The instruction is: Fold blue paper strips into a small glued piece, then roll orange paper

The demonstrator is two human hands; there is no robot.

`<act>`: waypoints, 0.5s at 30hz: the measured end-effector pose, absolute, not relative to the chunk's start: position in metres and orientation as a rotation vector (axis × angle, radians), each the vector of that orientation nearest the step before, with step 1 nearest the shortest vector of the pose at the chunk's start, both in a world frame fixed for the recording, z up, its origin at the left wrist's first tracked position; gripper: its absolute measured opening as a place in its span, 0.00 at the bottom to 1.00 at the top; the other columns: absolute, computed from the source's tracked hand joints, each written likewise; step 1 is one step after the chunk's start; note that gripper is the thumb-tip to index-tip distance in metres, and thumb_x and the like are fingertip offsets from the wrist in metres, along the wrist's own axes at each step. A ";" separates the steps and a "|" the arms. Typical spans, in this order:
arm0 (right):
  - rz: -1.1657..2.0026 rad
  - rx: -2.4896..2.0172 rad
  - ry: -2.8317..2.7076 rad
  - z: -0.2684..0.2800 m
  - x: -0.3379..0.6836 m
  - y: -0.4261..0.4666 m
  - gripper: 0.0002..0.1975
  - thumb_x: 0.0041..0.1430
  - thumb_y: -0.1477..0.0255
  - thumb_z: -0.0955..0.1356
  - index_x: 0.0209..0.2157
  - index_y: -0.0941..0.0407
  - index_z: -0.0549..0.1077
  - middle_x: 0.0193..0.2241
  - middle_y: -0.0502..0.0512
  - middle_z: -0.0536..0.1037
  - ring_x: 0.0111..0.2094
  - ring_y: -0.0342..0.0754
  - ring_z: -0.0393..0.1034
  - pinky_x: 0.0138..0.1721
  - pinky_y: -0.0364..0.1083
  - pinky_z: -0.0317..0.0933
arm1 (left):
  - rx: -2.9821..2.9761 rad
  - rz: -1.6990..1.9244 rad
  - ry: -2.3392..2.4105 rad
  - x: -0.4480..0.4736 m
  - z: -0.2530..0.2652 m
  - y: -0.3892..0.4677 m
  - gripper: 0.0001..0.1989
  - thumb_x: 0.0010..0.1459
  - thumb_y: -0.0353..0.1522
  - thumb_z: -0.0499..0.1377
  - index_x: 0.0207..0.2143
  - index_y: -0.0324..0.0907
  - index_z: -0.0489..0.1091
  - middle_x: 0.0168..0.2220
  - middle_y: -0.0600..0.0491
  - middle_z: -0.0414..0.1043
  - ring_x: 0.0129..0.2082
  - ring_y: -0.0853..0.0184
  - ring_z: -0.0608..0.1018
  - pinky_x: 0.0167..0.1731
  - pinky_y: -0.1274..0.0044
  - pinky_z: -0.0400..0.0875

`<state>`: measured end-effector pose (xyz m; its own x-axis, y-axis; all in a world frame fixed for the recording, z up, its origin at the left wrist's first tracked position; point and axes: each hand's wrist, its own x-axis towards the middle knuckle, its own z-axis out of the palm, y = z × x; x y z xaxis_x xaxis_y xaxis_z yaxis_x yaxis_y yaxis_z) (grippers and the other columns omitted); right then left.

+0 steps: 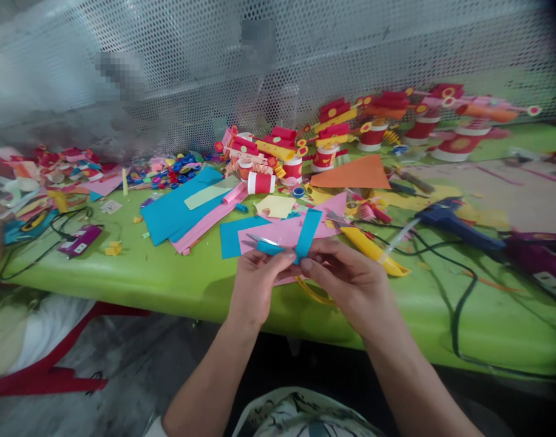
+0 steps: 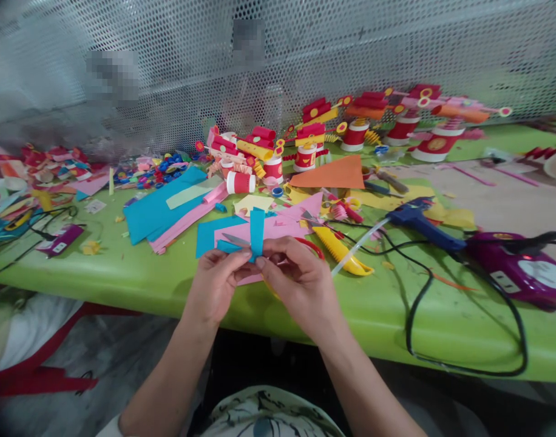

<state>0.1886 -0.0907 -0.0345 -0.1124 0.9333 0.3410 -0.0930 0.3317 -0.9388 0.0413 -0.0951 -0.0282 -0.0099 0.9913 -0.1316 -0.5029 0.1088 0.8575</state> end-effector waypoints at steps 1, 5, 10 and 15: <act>1.083 -0.824 -1.380 -0.035 0.188 -0.090 0.09 0.59 0.75 0.73 0.40 0.47 0.81 0.34 0.48 0.78 0.33 0.42 0.71 0.33 0.41 0.67 | 0.705 1.343 0.895 0.041 -0.029 -0.095 0.05 0.52 0.33 0.72 0.28 0.40 0.81 0.29 0.54 0.82 0.28 0.66 0.83 0.36 0.73 0.81; 1.034 -0.809 -1.388 -0.032 0.190 -0.088 0.10 0.58 0.77 0.73 0.39 0.48 0.82 0.35 0.50 0.78 0.34 0.44 0.72 0.33 0.42 0.67 | 0.708 1.328 0.828 0.039 -0.029 -0.094 0.06 0.52 0.34 0.71 0.30 0.40 0.82 0.28 0.52 0.82 0.28 0.65 0.83 0.35 0.73 0.81; 0.979 -0.801 -1.492 -0.029 0.194 -0.089 0.14 0.59 0.79 0.70 0.41 0.46 0.83 0.38 0.52 0.78 0.38 0.46 0.74 0.34 0.42 0.69 | 0.701 1.309 0.815 0.039 -0.027 -0.095 0.07 0.54 0.34 0.70 0.33 0.39 0.82 0.29 0.50 0.82 0.29 0.65 0.82 0.34 0.73 0.81; 0.953 -0.798 -1.544 -0.029 0.195 -0.088 0.18 0.60 0.81 0.69 0.43 0.43 0.83 0.39 0.50 0.78 0.38 0.45 0.75 0.34 0.42 0.70 | 0.685 1.428 0.860 0.042 -0.026 -0.094 0.09 0.48 0.33 0.74 0.31 0.40 0.81 0.30 0.53 0.81 0.28 0.69 0.81 0.36 0.73 0.80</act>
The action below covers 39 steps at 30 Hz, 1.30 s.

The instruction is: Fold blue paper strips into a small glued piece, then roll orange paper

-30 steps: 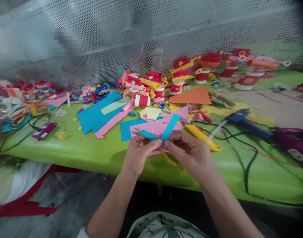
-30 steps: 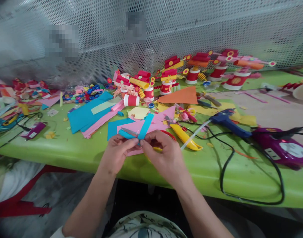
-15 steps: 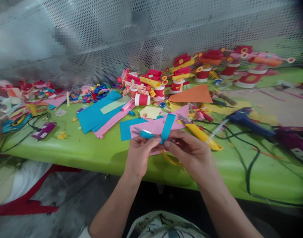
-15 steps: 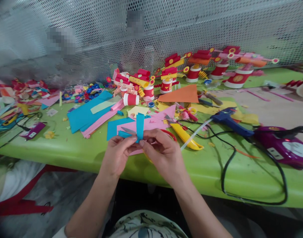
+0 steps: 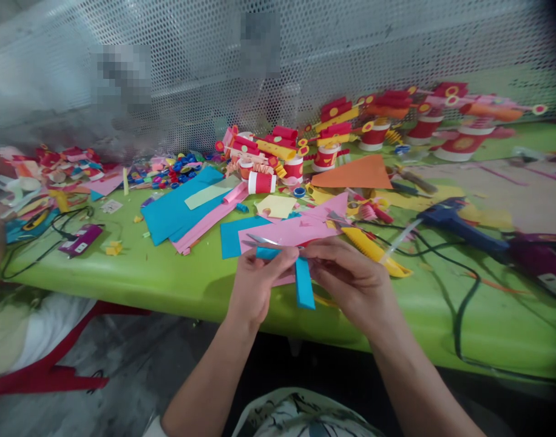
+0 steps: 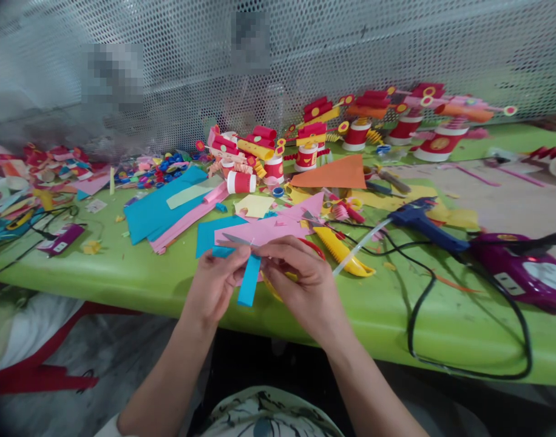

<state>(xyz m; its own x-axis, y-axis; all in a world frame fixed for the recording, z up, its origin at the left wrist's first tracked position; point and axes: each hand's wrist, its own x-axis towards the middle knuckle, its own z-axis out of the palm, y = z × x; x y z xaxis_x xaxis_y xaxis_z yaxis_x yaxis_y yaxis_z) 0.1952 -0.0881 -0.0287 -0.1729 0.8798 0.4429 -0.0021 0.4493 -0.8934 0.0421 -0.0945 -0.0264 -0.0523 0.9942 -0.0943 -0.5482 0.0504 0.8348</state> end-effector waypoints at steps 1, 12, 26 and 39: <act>0.937 -0.808 -1.548 -0.029 0.195 -0.088 0.18 0.60 0.81 0.69 0.42 0.43 0.83 0.39 0.50 0.78 0.38 0.45 0.74 0.34 0.42 0.69 | 0.710 1.449 0.871 0.042 -0.026 -0.094 0.08 0.47 0.32 0.74 0.30 0.40 0.81 0.30 0.53 0.82 0.30 0.69 0.81 0.39 0.73 0.80; 1.187 -0.871 -1.306 -0.033 0.197 -0.091 0.10 0.60 0.70 0.74 0.43 0.45 0.83 0.35 0.49 0.82 0.32 0.43 0.75 0.34 0.41 0.71 | 1.021 1.514 0.934 0.038 -0.020 -0.097 0.04 0.52 0.31 0.71 0.33 0.42 0.82 0.34 0.52 0.83 0.39 0.64 0.83 0.44 0.72 0.80; 1.153 -0.872 -1.257 -0.026 0.190 -0.092 0.06 0.55 0.67 0.77 0.35 0.50 0.83 0.29 0.50 0.80 0.29 0.44 0.74 0.30 0.43 0.72 | 1.135 1.542 0.981 0.040 -0.012 -0.104 0.04 0.52 0.32 0.71 0.33 0.45 0.83 0.34 0.52 0.83 0.37 0.62 0.83 0.42 0.71 0.80; 0.904 -0.928 -1.412 -0.030 0.191 -0.098 0.04 0.61 0.70 0.74 0.40 0.49 0.79 0.35 0.50 0.77 0.33 0.44 0.73 0.37 0.44 0.71 | 1.052 1.346 0.944 0.038 -0.014 -0.100 0.09 0.53 0.37 0.71 0.36 0.42 0.82 0.37 0.50 0.82 0.40 0.62 0.82 0.42 0.72 0.79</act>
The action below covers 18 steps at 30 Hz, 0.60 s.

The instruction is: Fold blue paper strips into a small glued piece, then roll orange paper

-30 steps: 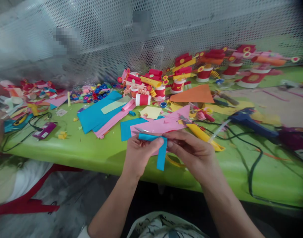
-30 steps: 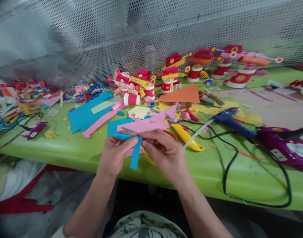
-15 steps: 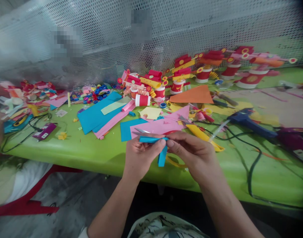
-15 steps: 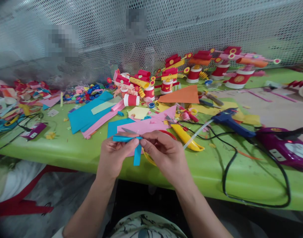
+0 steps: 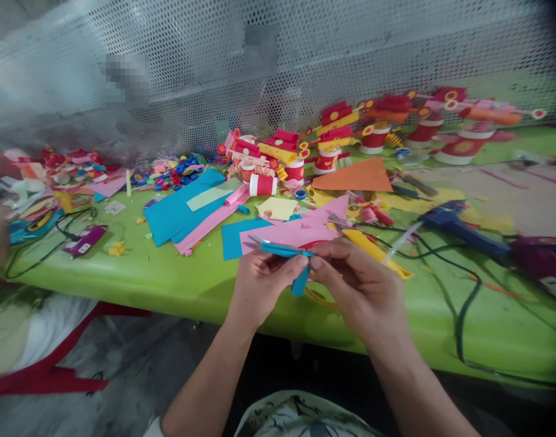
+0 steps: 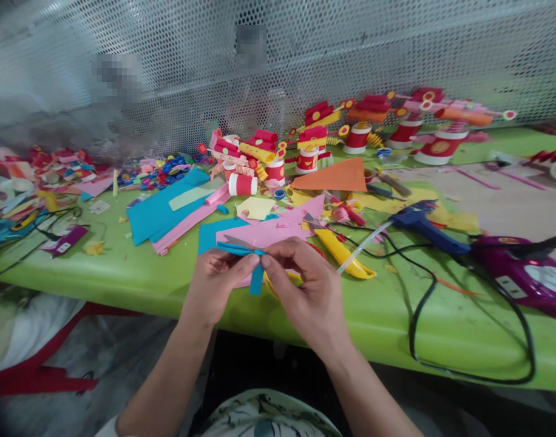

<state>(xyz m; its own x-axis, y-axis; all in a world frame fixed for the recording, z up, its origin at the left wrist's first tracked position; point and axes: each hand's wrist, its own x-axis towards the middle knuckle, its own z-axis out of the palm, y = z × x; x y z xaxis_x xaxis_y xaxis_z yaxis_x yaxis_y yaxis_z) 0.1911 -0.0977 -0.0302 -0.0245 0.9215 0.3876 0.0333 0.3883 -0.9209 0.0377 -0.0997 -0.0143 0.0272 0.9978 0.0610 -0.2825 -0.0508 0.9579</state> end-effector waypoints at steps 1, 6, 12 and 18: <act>0.914 -0.927 -1.419 -0.030 0.191 -0.097 0.04 0.61 0.70 0.74 0.40 0.50 0.79 0.35 0.50 0.77 0.33 0.45 0.73 0.36 0.44 0.71 | 1.078 1.361 0.929 0.038 -0.014 -0.100 0.08 0.54 0.36 0.70 0.35 0.42 0.82 0.36 0.50 0.82 0.39 0.63 0.81 0.41 0.72 0.79; 1.052 -0.897 -1.397 -0.028 0.193 -0.093 0.06 0.62 0.67 0.73 0.41 0.50 0.80 0.35 0.52 0.79 0.33 0.46 0.74 0.33 0.44 0.71 | 1.115 1.428 0.929 0.037 -0.015 -0.099 0.05 0.53 0.35 0.71 0.33 0.45 0.82 0.33 0.53 0.80 0.33 0.66 0.80 0.38 0.73 0.78; 1.001 -0.887 -1.389 -0.027 0.195 -0.093 0.03 0.60 0.71 0.74 0.37 0.49 0.81 0.33 0.50 0.78 0.32 0.45 0.74 0.34 0.44 0.70 | 1.135 1.401 0.908 0.039 -0.018 -0.098 0.07 0.54 0.37 0.70 0.34 0.44 0.81 0.31 0.52 0.79 0.33 0.65 0.80 0.37 0.73 0.78; 0.966 -0.927 -1.320 -0.028 0.190 -0.095 0.02 0.60 0.71 0.74 0.36 0.50 0.81 0.32 0.50 0.79 0.31 0.44 0.73 0.32 0.43 0.71 | 1.079 1.456 0.925 0.045 -0.020 -0.101 0.07 0.54 0.37 0.70 0.33 0.44 0.82 0.33 0.53 0.81 0.35 0.65 0.81 0.39 0.73 0.78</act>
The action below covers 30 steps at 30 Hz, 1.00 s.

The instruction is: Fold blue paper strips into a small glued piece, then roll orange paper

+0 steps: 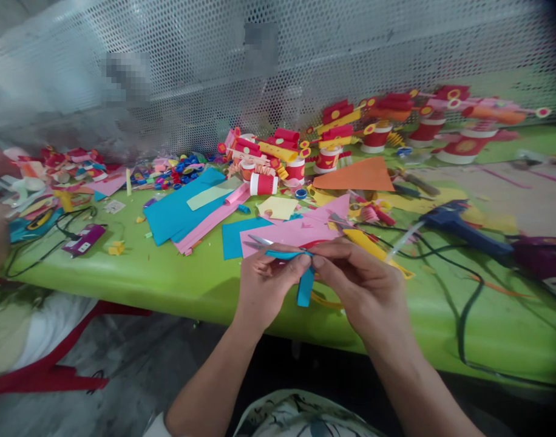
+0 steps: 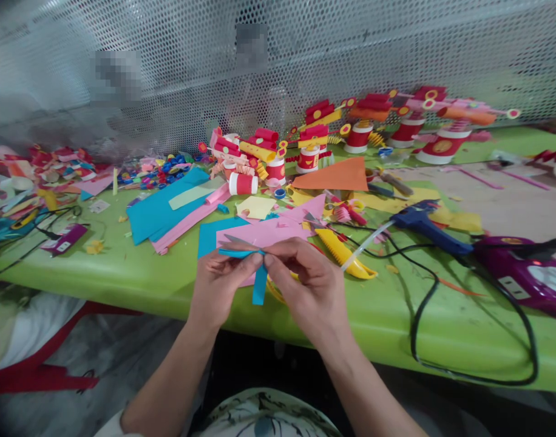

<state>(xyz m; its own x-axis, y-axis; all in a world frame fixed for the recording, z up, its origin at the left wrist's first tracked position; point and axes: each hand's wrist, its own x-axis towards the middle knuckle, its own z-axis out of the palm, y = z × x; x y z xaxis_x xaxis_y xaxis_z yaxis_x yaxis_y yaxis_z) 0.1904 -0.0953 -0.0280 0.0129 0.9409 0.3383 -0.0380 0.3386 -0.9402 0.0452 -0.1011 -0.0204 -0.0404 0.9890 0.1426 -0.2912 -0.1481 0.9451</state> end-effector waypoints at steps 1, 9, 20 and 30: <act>0.983 -0.929 -1.280 -0.028 0.189 -0.095 0.02 0.60 0.70 0.74 0.36 0.50 0.82 0.32 0.50 0.79 0.31 0.44 0.73 0.32 0.42 0.71 | 1.073 1.434 0.923 0.046 -0.020 -0.102 0.07 0.53 0.37 0.70 0.33 0.43 0.82 0.34 0.52 0.82 0.36 0.64 0.81 0.41 0.72 0.78; 1.098 -0.920 -1.193 -0.032 0.187 -0.094 0.07 0.59 0.66 0.75 0.39 0.51 0.81 0.34 0.51 0.80 0.32 0.45 0.75 0.35 0.44 0.74 | 1.031 1.395 0.992 0.046 -0.016 -0.100 0.05 0.51 0.34 0.71 0.30 0.42 0.82 0.31 0.51 0.82 0.32 0.65 0.81 0.38 0.74 0.77; 1.103 -0.937 -1.155 -0.031 0.191 -0.090 0.04 0.57 0.67 0.76 0.34 0.50 0.82 0.28 0.49 0.79 0.28 0.44 0.73 0.31 0.42 0.72 | 1.151 1.347 1.025 0.045 -0.018 -0.104 0.10 0.51 0.35 0.72 0.36 0.41 0.80 0.34 0.51 0.81 0.35 0.65 0.81 0.39 0.74 0.78; 1.361 -0.865 -1.013 -0.029 0.190 -0.088 0.07 0.55 0.66 0.77 0.31 0.53 0.80 0.26 0.48 0.78 0.26 0.42 0.73 0.31 0.41 0.72 | 1.167 1.416 1.065 0.044 -0.014 -0.097 0.04 0.55 0.33 0.69 0.30 0.41 0.80 0.27 0.54 0.78 0.28 0.71 0.77 0.31 0.79 0.73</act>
